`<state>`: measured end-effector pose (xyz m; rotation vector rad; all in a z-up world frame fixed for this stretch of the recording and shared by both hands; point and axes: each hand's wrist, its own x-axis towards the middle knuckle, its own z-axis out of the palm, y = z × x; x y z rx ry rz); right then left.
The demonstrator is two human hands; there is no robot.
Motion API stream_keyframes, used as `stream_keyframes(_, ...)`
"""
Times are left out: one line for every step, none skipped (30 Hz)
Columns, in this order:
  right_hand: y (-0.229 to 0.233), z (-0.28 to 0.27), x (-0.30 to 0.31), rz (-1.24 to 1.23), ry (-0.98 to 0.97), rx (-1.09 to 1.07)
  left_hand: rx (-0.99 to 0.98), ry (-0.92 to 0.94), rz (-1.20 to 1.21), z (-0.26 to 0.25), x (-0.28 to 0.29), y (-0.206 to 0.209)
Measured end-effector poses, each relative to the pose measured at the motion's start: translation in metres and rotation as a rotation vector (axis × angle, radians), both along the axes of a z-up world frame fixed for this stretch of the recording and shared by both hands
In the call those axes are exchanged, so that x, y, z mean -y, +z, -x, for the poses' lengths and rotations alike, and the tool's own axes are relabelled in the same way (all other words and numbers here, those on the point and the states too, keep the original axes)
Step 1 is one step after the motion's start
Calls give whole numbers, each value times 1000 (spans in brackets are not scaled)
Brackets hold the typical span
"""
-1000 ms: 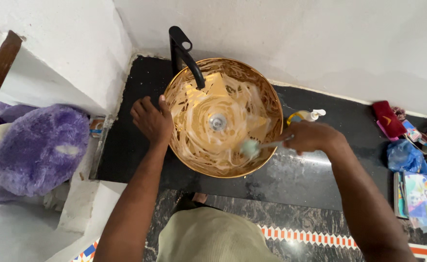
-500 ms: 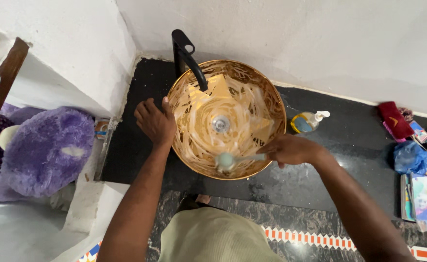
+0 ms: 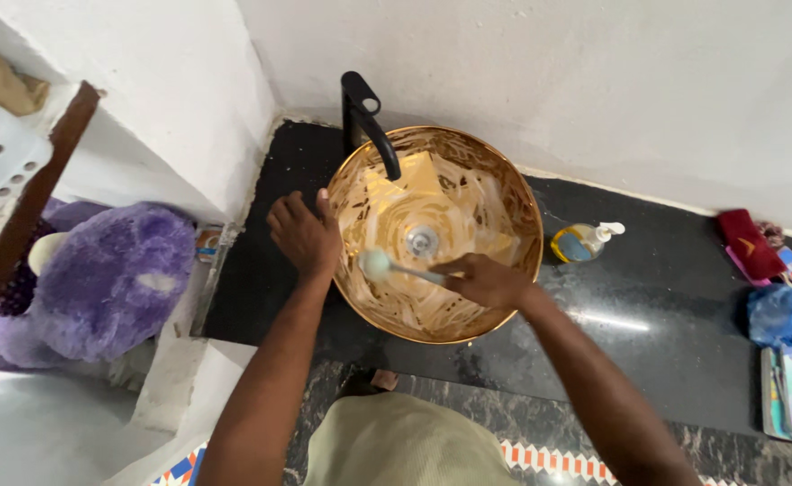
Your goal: The person scrubs the interior of a gold-colored vessel sink with a light blue brush while water runs from the faucet. The person uses circular motions to clean the basin and rinses the brush under the running water.
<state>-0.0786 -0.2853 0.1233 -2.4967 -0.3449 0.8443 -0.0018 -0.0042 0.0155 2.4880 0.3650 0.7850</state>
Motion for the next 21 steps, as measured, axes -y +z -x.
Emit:
stream_keyframes(8, 0, 7, 45, -7, -111, 1, -7, 6, 1, 0, -1)
stream_keyframes(20, -2, 20, 91, -14, -221, 2, -13, 12, 1, 0, -1)
stream_keyframes(29, -4, 31, 138, -24, -328, 6, -24, 18, 0, 0, -1)
stream_keyframes(32, -5, 34, 195, -26, -349, 13, -26, -2, 1, -1, -1)
stream_keyframes(34, -8, 39, 256, -29, -365, 23, -28, -19, 1, -1, 0)
stream_keyframes(35, -10, 45, 318, -32, -381, 33, -30, -35, 0, -1, 1)
stream_keyframes(30, -12, 45, 238, 4, -307, 32, -31, -23, 0, -1, 2)
stream_keyframes(21, -15, 36, 158, 41, -234, 31, -33, -11, 1, -1, 2)
stream_keyframes(17, -17, 31, 78, 81, -163, 30, -32, 1, 2, -1, 3)
stream_keyframes(16, -19, 24, 112, -15, -218, 35, -22, 24, 2, 0, 3)
stream_keyframes(13, -19, 10, 144, -113, -274, 40, -14, 47, 3, 1, 4)
stream_keyframes(12, -19, -2, 177, -211, -329, 45, -7, 70, 3, 1, 4)
stream_keyframes(13, -18, -10, 201, -192, -274, 52, -9, 83, 3, 1, 4)
stream_keyframes(12, -13, -17, 224, -173, -219, 58, -13, 96, 3, 0, 4)
stream_keyframes(10, -9, -21, 251, -151, -165, 64, -13, 111, 3, 0, 4)
stream_keyframes(10, -6, -17, 245, -85, -140, 70, -2, 117, 2, 0, 3)
stream_keyframes(12, 0, -5, 238, -21, -121, 70, 6, 122, 2, 1, 2)
stream_keyframes(14, 3, 6, 231, 43, -103, 71, 13, 127, 3, 1, 1)
stream_keyframes(15, 4, 15, 223, 59, -122, 65, 8, 132, 3, 1, 0)
stream_keyframes(17, 4, 23, 215, 74, -140, 60, 2, 137, 3, 0, -1)
stream_keyframes(21, 3, 27, 208, 87, -155, 58, -6, 144, 2, 0, -2)
